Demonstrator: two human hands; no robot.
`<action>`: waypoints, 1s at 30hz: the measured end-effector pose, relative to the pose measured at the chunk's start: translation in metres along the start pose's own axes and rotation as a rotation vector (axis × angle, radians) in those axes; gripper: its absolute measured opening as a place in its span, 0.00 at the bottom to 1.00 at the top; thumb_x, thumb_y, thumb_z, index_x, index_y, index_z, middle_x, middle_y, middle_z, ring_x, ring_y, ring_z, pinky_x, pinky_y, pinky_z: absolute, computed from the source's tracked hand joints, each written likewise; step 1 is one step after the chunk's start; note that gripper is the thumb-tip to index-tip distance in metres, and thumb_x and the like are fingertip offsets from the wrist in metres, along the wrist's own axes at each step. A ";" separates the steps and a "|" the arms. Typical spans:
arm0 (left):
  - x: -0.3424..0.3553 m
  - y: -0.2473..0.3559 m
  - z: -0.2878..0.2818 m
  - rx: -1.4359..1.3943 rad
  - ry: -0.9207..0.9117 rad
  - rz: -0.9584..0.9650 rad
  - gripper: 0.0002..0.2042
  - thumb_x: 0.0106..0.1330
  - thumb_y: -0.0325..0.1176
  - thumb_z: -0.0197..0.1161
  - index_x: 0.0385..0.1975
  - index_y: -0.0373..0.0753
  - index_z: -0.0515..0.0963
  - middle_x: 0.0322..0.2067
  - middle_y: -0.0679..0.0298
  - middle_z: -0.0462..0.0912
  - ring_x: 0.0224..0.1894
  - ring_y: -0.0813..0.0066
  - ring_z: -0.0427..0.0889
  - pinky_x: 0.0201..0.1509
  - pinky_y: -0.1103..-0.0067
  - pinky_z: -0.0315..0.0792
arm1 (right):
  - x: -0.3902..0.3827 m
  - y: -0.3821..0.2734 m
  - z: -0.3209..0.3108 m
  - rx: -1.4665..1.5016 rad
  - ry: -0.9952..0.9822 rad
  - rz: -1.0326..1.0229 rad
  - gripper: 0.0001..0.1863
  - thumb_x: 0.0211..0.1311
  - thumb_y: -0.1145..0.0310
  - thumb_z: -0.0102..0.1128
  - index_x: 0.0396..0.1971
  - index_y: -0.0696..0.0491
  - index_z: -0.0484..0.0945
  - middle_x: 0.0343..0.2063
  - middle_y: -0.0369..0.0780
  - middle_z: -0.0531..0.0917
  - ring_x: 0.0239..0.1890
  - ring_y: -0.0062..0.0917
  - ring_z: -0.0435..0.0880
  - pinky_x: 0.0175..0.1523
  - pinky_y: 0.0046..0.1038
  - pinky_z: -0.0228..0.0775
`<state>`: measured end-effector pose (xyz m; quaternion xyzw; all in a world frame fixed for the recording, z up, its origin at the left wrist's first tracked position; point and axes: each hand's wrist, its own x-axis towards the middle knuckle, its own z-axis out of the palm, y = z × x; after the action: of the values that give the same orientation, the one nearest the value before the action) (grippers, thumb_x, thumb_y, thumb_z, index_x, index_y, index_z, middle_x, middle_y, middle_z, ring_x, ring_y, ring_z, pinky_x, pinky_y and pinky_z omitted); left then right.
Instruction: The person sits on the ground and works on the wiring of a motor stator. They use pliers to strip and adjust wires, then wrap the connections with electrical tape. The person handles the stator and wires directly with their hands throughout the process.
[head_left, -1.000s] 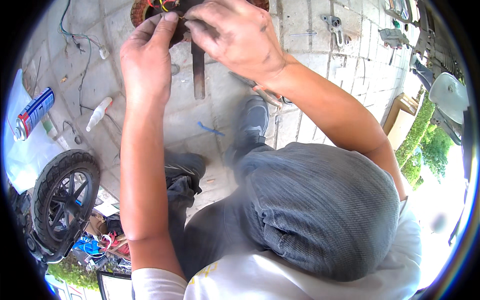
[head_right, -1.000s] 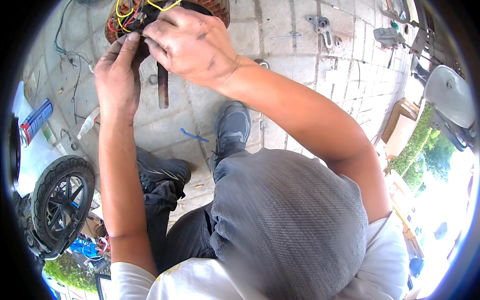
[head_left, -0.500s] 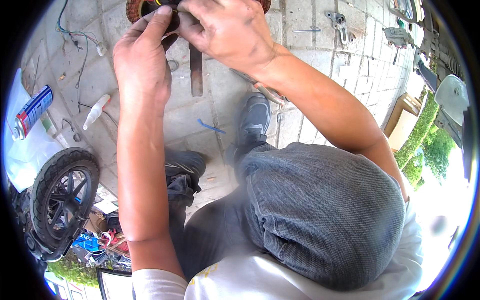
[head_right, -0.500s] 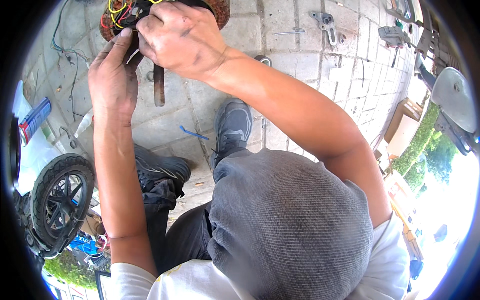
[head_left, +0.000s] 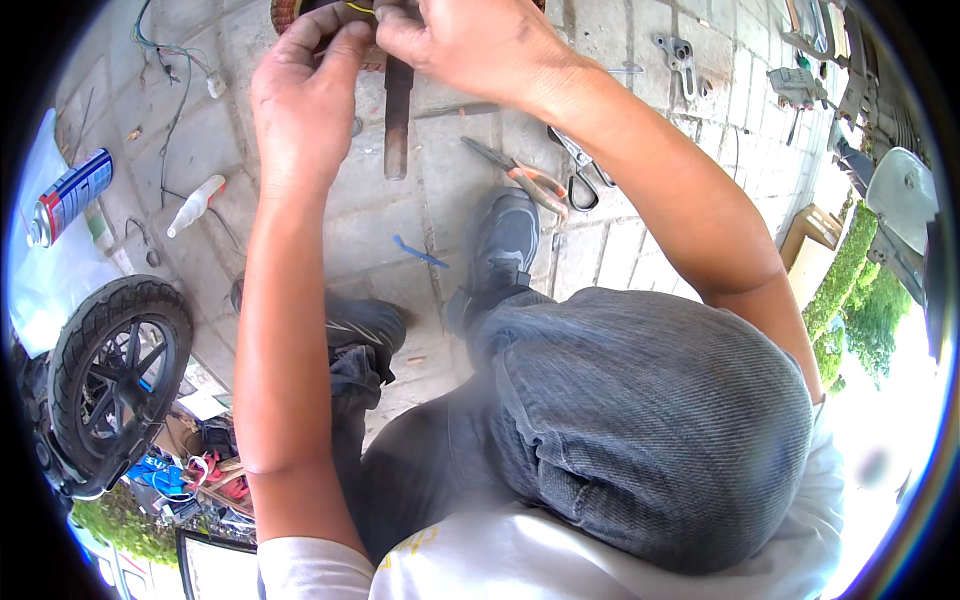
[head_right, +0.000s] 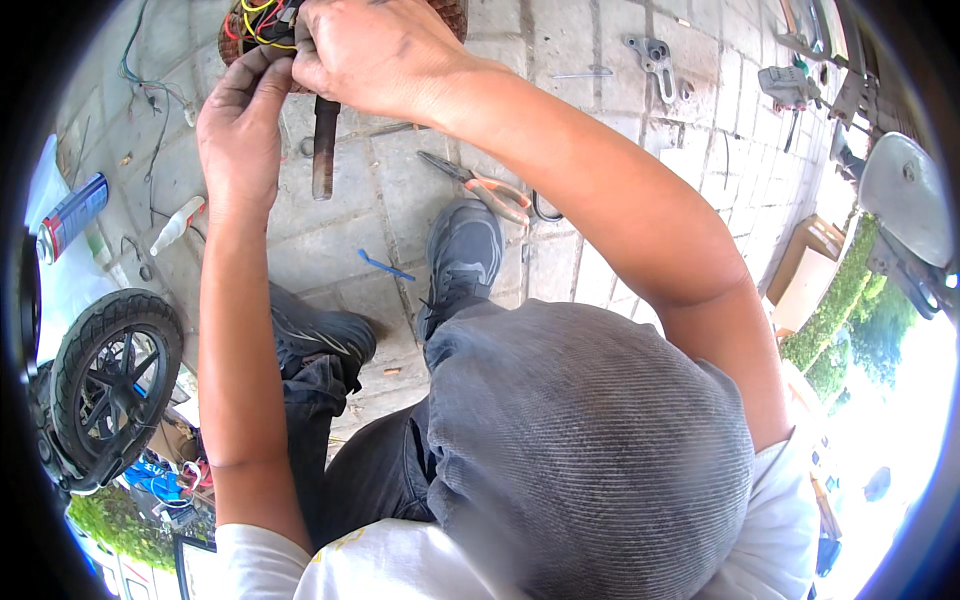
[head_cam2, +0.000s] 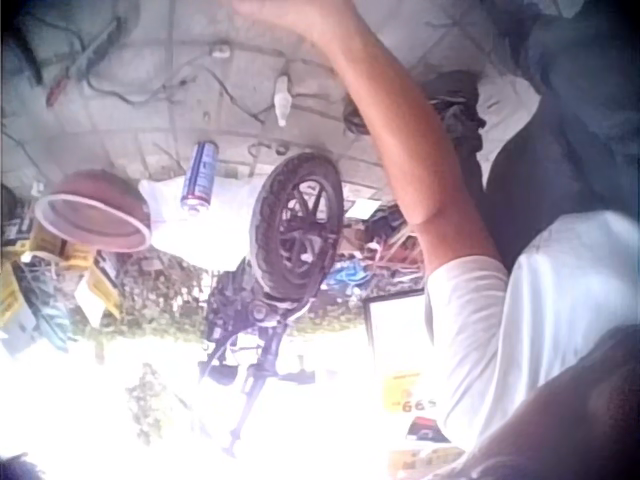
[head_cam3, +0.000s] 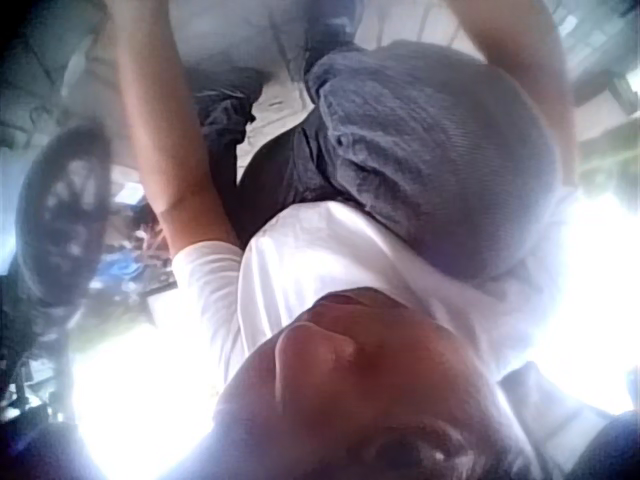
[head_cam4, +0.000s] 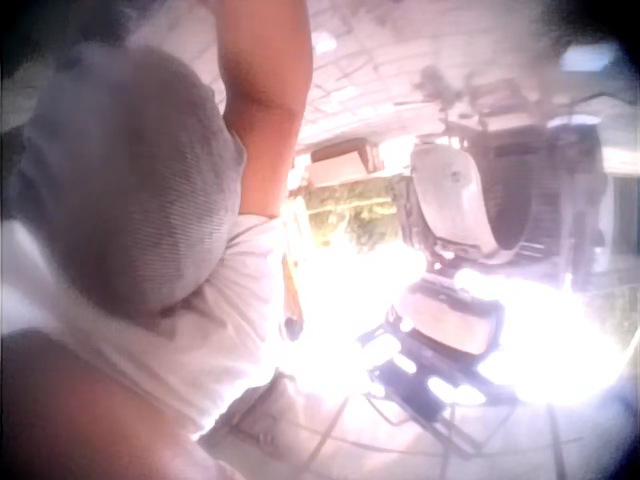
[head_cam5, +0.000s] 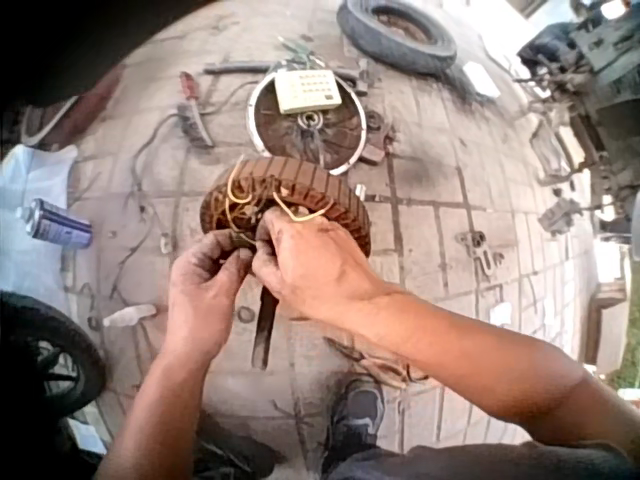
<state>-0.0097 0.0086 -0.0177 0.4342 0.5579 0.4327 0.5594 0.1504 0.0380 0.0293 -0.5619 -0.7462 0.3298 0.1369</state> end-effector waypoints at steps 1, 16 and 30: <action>0.000 -0.003 0.000 0.027 -0.001 0.036 0.11 0.67 0.27 0.60 0.45 0.28 0.77 0.37 0.64 0.82 0.40 0.80 0.78 0.48 0.83 0.72 | 0.001 0.000 -0.001 0.011 -0.011 -0.006 0.13 0.59 0.63 0.56 0.34 0.59 0.75 0.27 0.53 0.81 0.34 0.50 0.82 0.40 0.44 0.73; 0.008 -0.014 0.007 0.558 0.134 0.497 0.09 0.62 0.22 0.61 0.42 0.34 0.77 0.37 0.60 0.81 0.37 0.68 0.80 0.43 0.77 0.74 | 0.001 0.002 0.007 -0.164 0.164 -0.272 0.12 0.58 0.66 0.56 0.28 0.61 0.73 0.23 0.52 0.80 0.29 0.47 0.81 0.36 0.41 0.73; 0.007 -0.009 0.005 0.483 0.094 0.448 0.06 0.63 0.24 0.63 0.39 0.34 0.78 0.36 0.61 0.80 0.36 0.69 0.79 0.42 0.78 0.73 | 0.013 0.000 0.001 1.400 -0.363 0.921 0.07 0.62 0.67 0.53 0.24 0.51 0.71 0.13 0.31 0.67 0.10 0.16 0.58 0.15 0.22 0.50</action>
<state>-0.0050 0.0129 -0.0275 0.6456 0.5603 0.4198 0.3049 0.1452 0.0493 0.0264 -0.5336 -0.0782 0.8219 0.1832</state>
